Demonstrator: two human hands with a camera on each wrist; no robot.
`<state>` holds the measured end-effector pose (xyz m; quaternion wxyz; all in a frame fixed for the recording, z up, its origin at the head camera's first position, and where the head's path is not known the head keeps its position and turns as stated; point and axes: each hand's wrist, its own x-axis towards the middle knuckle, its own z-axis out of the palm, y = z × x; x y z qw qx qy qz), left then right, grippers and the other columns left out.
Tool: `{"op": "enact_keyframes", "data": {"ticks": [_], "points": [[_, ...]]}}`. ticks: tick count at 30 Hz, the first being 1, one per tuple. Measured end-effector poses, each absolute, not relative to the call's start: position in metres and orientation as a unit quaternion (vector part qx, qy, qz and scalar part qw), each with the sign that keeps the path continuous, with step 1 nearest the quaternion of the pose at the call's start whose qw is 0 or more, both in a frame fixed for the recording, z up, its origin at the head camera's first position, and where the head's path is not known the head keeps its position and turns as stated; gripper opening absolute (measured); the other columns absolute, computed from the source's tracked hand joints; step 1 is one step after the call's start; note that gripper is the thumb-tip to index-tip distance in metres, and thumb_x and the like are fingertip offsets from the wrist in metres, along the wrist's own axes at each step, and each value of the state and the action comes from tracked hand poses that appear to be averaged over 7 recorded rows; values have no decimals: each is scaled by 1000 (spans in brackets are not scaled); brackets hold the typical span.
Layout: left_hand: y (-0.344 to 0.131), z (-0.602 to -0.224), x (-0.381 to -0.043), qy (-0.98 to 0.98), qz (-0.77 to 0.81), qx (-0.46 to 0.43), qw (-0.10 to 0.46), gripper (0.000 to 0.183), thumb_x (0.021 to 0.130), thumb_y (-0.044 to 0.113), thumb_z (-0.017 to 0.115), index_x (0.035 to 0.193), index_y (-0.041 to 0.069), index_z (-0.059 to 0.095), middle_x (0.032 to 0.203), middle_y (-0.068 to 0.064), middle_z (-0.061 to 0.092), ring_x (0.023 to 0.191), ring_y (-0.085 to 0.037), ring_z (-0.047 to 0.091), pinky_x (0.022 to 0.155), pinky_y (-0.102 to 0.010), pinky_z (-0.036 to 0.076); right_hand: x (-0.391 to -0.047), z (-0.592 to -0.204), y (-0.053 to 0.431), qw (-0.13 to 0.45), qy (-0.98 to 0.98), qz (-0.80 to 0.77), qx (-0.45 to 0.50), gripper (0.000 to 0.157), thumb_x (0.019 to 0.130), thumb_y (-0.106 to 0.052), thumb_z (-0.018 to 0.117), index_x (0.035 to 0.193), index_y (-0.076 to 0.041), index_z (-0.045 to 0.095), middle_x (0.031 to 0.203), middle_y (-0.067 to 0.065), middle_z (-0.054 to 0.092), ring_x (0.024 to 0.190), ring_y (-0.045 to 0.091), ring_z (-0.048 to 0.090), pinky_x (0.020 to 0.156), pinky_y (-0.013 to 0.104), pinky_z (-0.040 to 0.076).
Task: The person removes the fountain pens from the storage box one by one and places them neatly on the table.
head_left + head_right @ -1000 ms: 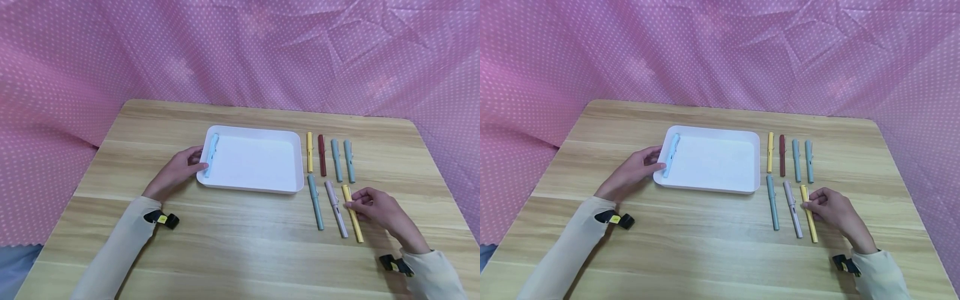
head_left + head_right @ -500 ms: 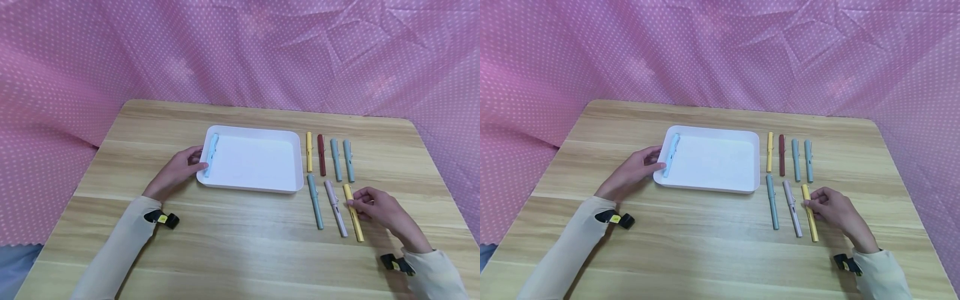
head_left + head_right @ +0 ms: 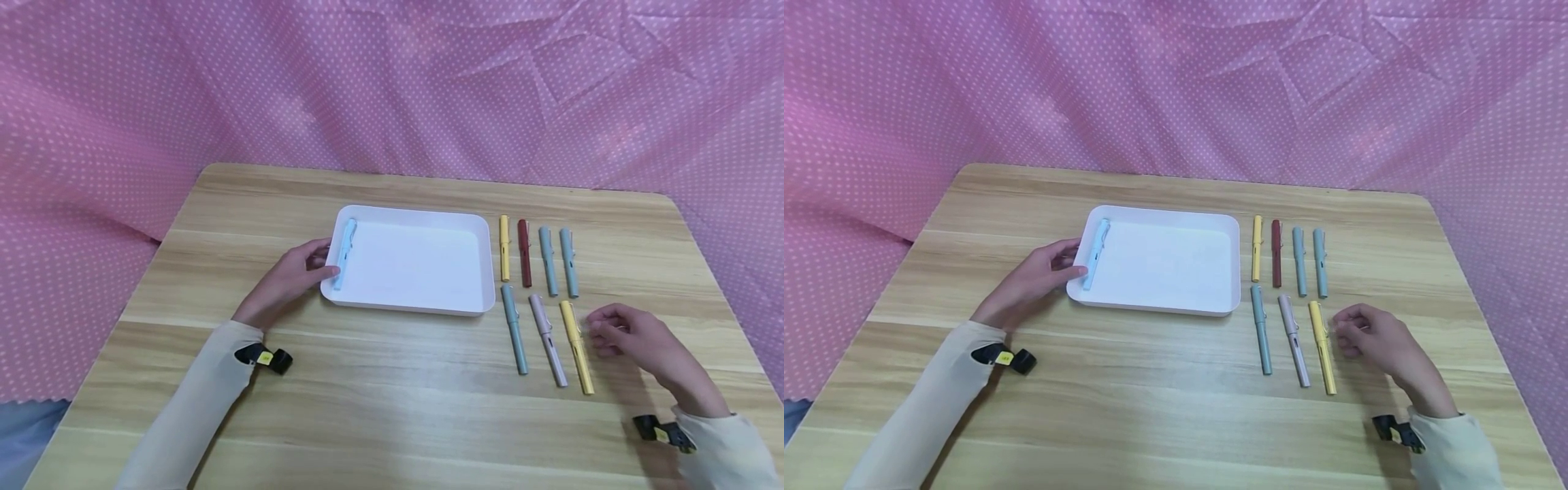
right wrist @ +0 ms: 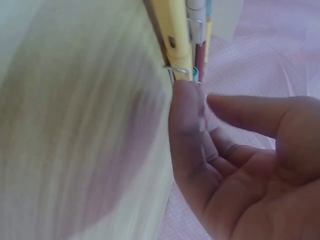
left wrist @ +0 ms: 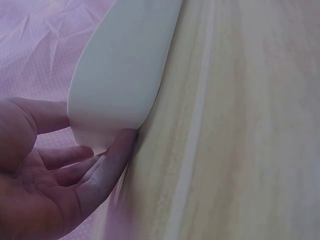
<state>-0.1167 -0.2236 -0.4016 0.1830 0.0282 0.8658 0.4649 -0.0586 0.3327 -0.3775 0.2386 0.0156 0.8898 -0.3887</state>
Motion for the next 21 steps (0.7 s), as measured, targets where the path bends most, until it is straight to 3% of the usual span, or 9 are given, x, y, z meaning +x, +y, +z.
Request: {"op": "enact_keyframes", "data": {"ticks": [7, 21], "points": [[-224, -403, -118, 864, 468, 28, 182, 68, 104, 26, 66, 161, 8, 35, 145, -17, 56, 134, -35, 51, 116, -53, 40, -59, -370, 343, 201, 892, -404, -5, 31, 111, -5, 44, 129, 19, 51, 110, 20, 68, 85, 7, 68, 73, 30, 62], [-225, -403, -117, 865, 468, 39, 176, 67, 104, 26, 65, 161, 6, 35, 147, -19, 55, 135, -36, 51, 116, -53, 39, -68, -354, 342, 166, 873, -458, -28, 28, 111, 0, 39, 131, 19, 47, 101, 3, 67, 89, 7, 69, 76, 28, 62]]}}
